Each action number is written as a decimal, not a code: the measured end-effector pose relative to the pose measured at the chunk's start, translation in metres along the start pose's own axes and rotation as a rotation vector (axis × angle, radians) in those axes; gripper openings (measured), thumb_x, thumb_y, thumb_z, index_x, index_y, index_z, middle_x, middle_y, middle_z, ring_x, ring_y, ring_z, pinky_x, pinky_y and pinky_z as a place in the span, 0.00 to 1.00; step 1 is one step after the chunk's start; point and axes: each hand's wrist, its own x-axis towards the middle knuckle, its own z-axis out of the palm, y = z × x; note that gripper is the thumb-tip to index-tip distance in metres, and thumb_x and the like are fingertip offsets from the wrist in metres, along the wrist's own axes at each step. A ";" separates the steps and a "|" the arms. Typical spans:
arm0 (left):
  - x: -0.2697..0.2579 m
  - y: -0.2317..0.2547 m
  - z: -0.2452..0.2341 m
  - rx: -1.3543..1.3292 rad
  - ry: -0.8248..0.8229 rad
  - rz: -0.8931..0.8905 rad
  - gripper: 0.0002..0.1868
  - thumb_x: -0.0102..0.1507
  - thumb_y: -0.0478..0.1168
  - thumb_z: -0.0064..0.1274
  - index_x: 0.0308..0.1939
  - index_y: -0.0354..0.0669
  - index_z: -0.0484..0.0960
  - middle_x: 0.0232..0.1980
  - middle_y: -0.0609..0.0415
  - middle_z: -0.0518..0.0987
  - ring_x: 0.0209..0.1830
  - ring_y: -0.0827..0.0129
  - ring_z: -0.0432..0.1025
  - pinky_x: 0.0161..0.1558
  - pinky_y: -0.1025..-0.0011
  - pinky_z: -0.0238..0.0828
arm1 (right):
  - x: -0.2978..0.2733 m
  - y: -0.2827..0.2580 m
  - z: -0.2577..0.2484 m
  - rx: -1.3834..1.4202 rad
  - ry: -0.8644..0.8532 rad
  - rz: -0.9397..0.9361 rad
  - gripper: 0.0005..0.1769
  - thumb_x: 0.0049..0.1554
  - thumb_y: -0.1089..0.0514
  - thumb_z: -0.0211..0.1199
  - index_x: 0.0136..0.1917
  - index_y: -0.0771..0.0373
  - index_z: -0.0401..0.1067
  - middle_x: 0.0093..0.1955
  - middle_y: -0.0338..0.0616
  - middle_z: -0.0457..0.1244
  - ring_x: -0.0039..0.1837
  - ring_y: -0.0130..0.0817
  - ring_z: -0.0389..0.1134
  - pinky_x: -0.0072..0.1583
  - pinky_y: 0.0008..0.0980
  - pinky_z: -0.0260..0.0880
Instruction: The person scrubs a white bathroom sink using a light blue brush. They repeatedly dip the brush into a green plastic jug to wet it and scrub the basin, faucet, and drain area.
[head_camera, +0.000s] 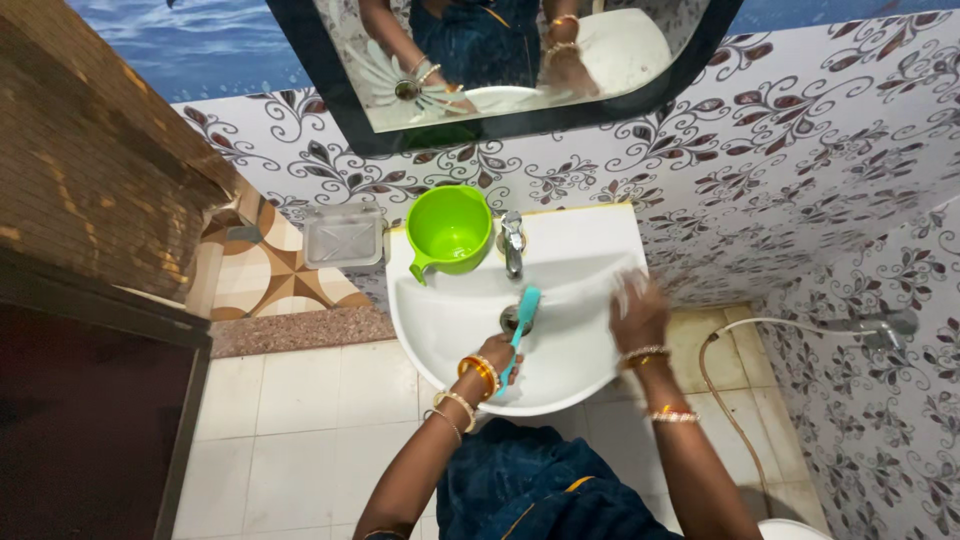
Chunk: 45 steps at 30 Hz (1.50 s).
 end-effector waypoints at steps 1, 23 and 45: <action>0.005 0.000 0.005 0.078 0.041 0.008 0.19 0.69 0.36 0.34 0.63 0.43 0.72 0.37 0.45 0.79 0.28 0.59 0.72 0.28 0.62 0.72 | 0.013 0.013 0.004 -0.177 0.016 0.087 0.26 0.61 0.51 0.58 0.71 0.59 0.67 0.72 0.60 0.61 0.72 0.55 0.62 0.71 0.50 0.61; -0.008 0.015 0.102 0.774 0.142 0.435 0.17 0.70 0.45 0.42 0.54 0.46 0.83 0.45 0.35 0.83 0.44 0.41 0.77 0.51 0.52 0.74 | 0.051 0.057 0.057 0.837 0.039 0.291 0.21 0.65 0.59 0.47 0.70 0.67 0.61 0.67 0.54 0.63 0.66 0.42 0.64 0.68 0.40 0.61; -0.074 0.050 -0.060 1.727 -0.065 0.375 0.19 0.61 0.52 0.60 0.47 0.42 0.85 0.48 0.40 0.84 0.49 0.47 0.78 0.51 0.54 0.74 | 0.049 0.054 0.064 0.564 0.063 0.309 0.22 0.66 0.58 0.47 0.73 0.55 0.60 0.55 0.64 0.69 0.56 0.63 0.71 0.56 0.54 0.70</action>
